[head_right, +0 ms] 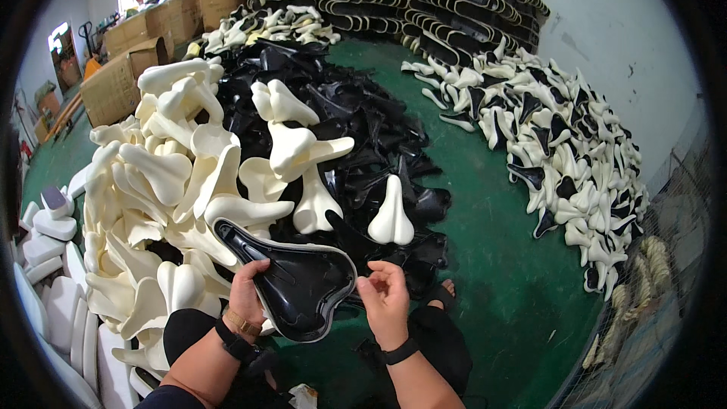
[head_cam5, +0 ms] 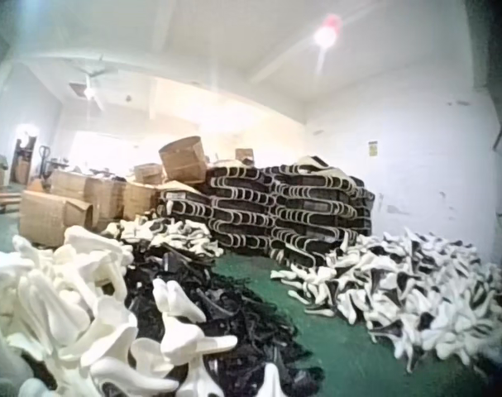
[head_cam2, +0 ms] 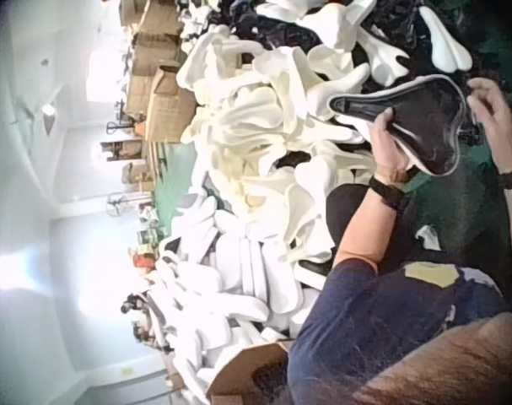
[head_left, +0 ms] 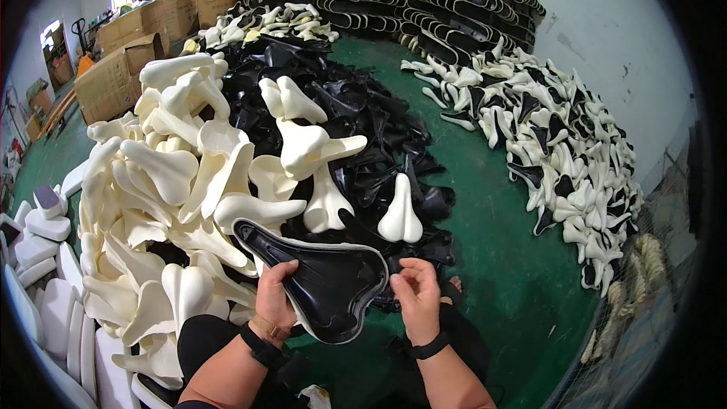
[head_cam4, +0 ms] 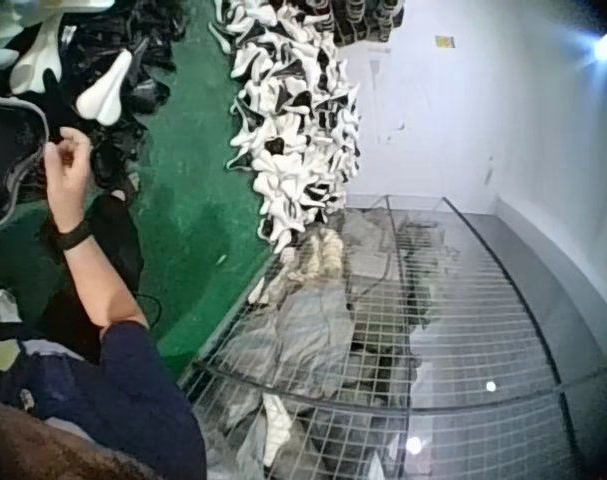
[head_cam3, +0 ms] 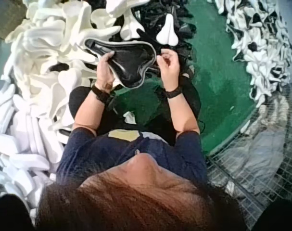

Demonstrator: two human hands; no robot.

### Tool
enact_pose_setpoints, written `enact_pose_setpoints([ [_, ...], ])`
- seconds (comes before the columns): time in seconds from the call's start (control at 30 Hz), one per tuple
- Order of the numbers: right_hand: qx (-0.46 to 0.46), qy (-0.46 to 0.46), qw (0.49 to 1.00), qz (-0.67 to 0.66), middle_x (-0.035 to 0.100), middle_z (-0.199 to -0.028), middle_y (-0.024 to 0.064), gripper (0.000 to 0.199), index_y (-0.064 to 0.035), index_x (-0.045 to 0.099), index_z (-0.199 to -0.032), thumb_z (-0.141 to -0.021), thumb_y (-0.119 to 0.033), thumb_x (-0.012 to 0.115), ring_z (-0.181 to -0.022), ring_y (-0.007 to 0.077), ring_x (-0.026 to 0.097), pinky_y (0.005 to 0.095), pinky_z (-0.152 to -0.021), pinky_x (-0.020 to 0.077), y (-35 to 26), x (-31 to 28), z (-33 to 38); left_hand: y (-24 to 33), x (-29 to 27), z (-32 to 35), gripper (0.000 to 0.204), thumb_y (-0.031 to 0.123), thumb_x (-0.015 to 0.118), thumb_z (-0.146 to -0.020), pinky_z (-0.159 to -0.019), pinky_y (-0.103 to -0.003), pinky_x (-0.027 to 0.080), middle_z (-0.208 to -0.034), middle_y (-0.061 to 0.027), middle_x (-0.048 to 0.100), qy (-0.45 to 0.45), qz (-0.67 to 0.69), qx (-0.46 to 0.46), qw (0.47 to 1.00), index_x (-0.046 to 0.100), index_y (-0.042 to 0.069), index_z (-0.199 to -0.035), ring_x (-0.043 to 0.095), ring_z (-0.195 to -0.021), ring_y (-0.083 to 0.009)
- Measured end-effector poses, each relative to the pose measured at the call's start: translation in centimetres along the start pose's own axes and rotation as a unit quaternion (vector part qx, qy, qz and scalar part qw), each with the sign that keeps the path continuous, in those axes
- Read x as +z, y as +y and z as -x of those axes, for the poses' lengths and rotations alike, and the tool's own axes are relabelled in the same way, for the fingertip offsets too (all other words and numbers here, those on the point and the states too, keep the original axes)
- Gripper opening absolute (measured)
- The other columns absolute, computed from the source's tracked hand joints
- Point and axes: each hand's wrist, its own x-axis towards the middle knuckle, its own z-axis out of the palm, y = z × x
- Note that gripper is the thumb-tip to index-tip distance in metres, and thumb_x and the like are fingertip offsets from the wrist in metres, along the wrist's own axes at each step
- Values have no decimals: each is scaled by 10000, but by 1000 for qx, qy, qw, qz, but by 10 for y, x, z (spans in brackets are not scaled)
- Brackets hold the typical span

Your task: Assembling bicycle seats by inserting foam cushions into black plastic/vinyl covers on a factory floor.

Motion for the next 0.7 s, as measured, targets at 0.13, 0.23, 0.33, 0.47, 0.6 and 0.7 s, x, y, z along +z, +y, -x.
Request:
enact_pose_setpoints([
  [0.13, 229, -214, 943, -115, 545, -1211, 67, 584, -10, 362, -1359, -893, -172, 675, -1062, 152, 554, 307, -900, 486, 11, 12, 17, 0, -7, -3, 252, 140, 538, -840, -838, -388, 555, -928, -181, 693, -5, 12, 15, 1000, 623, -57, -972, 685, -838, -292],
  [0.23, 251, -246, 923, -155, 508, -1340, 80, 572, 47, 381, -1386, -926, -179, 633, -1162, 168, 519, 307, -1045, 374, 16, 30, 31, -2, -6, 1, 254, 142, 538, -847, -839, -396, 554, -987, -173, 683, -21, -11, 26, 999, 620, -43, -1001, 678, -856, -285],
  [0.33, 241, -243, 924, -168, 578, -1243, 85, 420, 55, 508, -1280, -935, -161, 615, -1112, 154, 542, 298, -989, 413, 15, 31, 30, 1, 7, 12, 262, 157, 544, -859, -878, -393, 534, -1062, -162, 665, -10, -32, 93, 995, 615, -24, -1035, 659, -920, -281],
  [0.47, 213, -272, 928, -142, 594, -1223, 85, 389, 53, 530, -1261, -930, -135, 613, -1107, 157, 550, 301, -991, 415, 26, 27, 28, 32, 7, 20, 348, 153, 580, -895, -941, -413, 488, -1079, -137, 641, -55, 59, 53, 995, 531, 37, -1220, 604, -1051, -272],
  [0.6, 234, -233, 930, -163, 601, -1221, 67, 384, 51, 548, -1250, -918, -128, 623, -1081, 146, 549, 291, -975, 406, 27, 16, 33, 60, -1, 13, 348, 81, 537, -954, -915, -353, 493, -1171, -126, 599, -41, -2, 244, 969, 455, 72, -1293, 605, -1048, -230],
  [0.7, 243, -214, 929, -178, 597, -1219, 62, 408, 44, 525, -1274, -915, -122, 627, -1068, 147, 560, 291, -959, 420, 19, 15, 36, 65, -7, 15, 226, 83, 573, -932, -869, -349, 507, -1107, -109, 636, -67, -79, 236, 966, 551, 67, -1157, 622, -1008, -224],
])
